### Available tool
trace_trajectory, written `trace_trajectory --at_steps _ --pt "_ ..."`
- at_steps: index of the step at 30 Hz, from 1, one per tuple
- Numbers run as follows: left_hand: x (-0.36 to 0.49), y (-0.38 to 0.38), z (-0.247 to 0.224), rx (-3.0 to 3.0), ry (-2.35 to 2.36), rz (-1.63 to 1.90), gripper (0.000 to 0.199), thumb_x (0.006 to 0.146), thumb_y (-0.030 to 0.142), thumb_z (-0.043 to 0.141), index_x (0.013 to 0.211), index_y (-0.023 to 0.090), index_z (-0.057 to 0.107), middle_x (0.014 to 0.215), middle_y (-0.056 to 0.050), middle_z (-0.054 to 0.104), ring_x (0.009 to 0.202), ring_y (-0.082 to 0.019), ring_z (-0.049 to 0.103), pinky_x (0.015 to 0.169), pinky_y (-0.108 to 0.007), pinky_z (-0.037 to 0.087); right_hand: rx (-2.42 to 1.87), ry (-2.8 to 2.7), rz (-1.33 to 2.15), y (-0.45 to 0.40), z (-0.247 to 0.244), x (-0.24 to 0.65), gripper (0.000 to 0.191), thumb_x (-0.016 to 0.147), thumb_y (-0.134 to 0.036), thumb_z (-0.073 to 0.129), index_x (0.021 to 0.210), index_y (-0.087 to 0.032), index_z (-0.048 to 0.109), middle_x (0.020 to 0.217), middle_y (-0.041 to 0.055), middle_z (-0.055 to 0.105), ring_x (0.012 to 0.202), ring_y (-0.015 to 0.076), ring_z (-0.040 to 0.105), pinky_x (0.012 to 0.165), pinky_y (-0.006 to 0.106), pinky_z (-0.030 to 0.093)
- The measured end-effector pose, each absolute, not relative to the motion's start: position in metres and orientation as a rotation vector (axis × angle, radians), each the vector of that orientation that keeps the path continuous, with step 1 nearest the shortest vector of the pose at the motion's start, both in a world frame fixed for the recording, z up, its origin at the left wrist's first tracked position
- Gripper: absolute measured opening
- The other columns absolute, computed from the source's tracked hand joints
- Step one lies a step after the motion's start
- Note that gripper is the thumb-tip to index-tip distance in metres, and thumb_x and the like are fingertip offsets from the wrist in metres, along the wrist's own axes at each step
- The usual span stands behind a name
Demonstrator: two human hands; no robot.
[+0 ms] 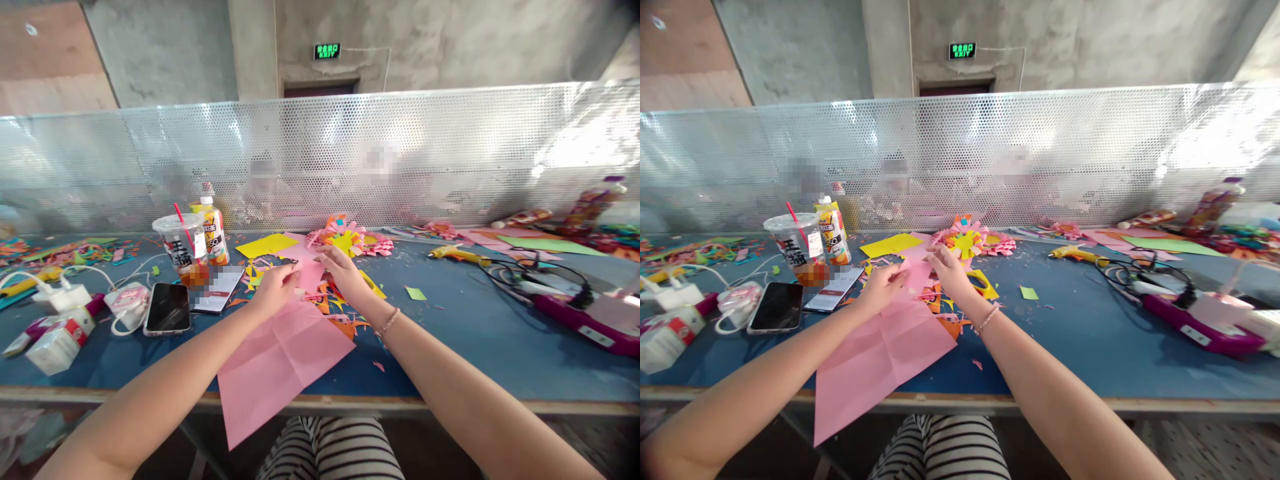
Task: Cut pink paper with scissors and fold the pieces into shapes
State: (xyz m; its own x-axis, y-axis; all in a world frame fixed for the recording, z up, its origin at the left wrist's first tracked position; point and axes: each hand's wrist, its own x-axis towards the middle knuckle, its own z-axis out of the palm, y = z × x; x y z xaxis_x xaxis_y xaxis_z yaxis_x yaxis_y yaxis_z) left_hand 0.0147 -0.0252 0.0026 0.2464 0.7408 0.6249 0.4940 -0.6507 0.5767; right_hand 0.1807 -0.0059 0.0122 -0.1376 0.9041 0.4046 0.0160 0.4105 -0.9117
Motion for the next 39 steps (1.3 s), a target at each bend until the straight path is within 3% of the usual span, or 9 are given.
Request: trace_trajectory --at_steps 2,5,8,11,15,22,28,35,39 --pt "0.013 -0.021 0.001 2.123 1.203 1.404 0.021 0.076 0.029 0.048 0.061 0.017 0.056 0.050 0.001 0.050 0.051 -0.012 0.050 0.053 -0.023 0.039 -0.855 -1.526 1.025 -0.009 0.011 0.177 0.029 0.072 -0.036 0.050 0.097 -0.023 0.046 0.074 -0.0024 0.050 0.062 0.0101 0.049 0.055 0.024 0.046" --pt "0.013 -0.016 -0.001 1.833 1.156 1.412 0.018 0.071 0.031 0.052 0.063 0.016 0.055 0.055 0.002 0.051 0.052 -0.012 0.051 0.049 -0.022 0.040 -0.840 -1.599 1.046 -0.009 0.007 0.173 0.042 0.066 -0.031 0.058 0.104 -0.021 0.042 0.074 -0.0022 0.053 0.060 0.0097 0.050 0.053 0.023 0.045" --pt "0.015 -0.015 -0.001 1.510 0.990 1.353 0.015 0.067 0.029 0.057 0.072 0.015 0.056 0.067 0.000 0.056 0.057 -0.011 0.054 0.052 -0.024 0.046 -0.840 -1.628 1.056 -0.006 0.004 0.173 0.027 0.063 -0.024 0.060 0.087 -0.017 0.049 0.070 -0.0014 0.054 0.058 0.0095 0.050 0.052 0.023 0.043" --pt "0.017 -0.015 0.000 1.263 0.822 1.339 0.012 0.062 0.023 0.060 0.069 0.014 0.056 0.069 0.000 0.055 0.057 -0.009 0.051 0.055 -0.025 0.049 -0.820 -1.577 1.113 -0.005 0.005 0.176 0.011 0.062 -0.020 0.058 0.068 -0.015 0.050 0.060 -0.0035 0.051 0.054 0.0075 0.047 0.051 0.021 0.040" --pt "0.016 -0.015 0.004 1.074 0.776 1.354 0.010 0.057 0.014 0.060 0.065 0.012 0.055 0.062 0.001 0.052 0.055 -0.008 0.050 0.055 -0.026 0.051 -0.725 -1.505 1.251 -0.004 0.007 0.178 0.012 0.057 -0.014 0.059 0.068 -0.014 0.053 0.059 -0.0049 0.051 0.051 0.0054 0.045 0.049 0.019 0.037" --pt "0.012 -0.012 0.004 1.049 0.821 1.350 0.010 0.059 0.015 0.061 0.068 0.012 0.058 0.055 0.002 0.051 0.052 -0.008 0.051 0.053 -0.025 0.051 -0.758 -1.485 1.247 -0.001 0.006 0.179 0.015 0.056 -0.019 0.063 0.068 -0.014 0.056 0.061 -0.0030 0.056 0.052 0.0059 0.048 0.051 0.020 0.038" --pt "0.012 -0.010 0.004 0.940 0.785 1.299 0.011 0.063 0.017 0.060 0.073 0.012 0.061 0.065 -0.004 0.061 0.058 -0.011 0.057 0.053 -0.024 0.051 -0.787 -1.480 1.208 0.000 0.006 0.180 0.019 0.056 -0.022 0.065 0.072 -0.015 0.057 0.063 -0.0024 0.056 0.055 0.0068 0.050 0.052 0.020 0.039" --pt "0.012 -0.013 0.000 1.235 0.821 1.260 0.021 0.056 0.017 0.067 0.076 0.012 0.063 0.073 -0.004 0.062 0.061 -0.010 0.056 0.056 -0.024 0.050 -0.746 -1.601 1.169 -0.002 0.004 0.180 0.020 0.060 -0.023 0.061 0.079 -0.016 0.059 0.070 -0.0010 0.059 0.059 0.0087 0.051 0.056 0.022 0.040" --pt "0.014 -0.014 -0.004 1.386 0.815 1.213 0.022 0.056 0.019 0.067 0.076 0.012 0.062 0.066 -0.002 0.058 0.057 -0.009 0.052 0.054 -0.022 0.047 -0.825 -1.699 1.096 -0.005 0.004 0.179 0.010 0.061 -0.022 0.059 0.066 -0.014 0.058 0.056 -0.0031 0.053 0.050 0.0071 0.043 0.049 0.021 0.035"
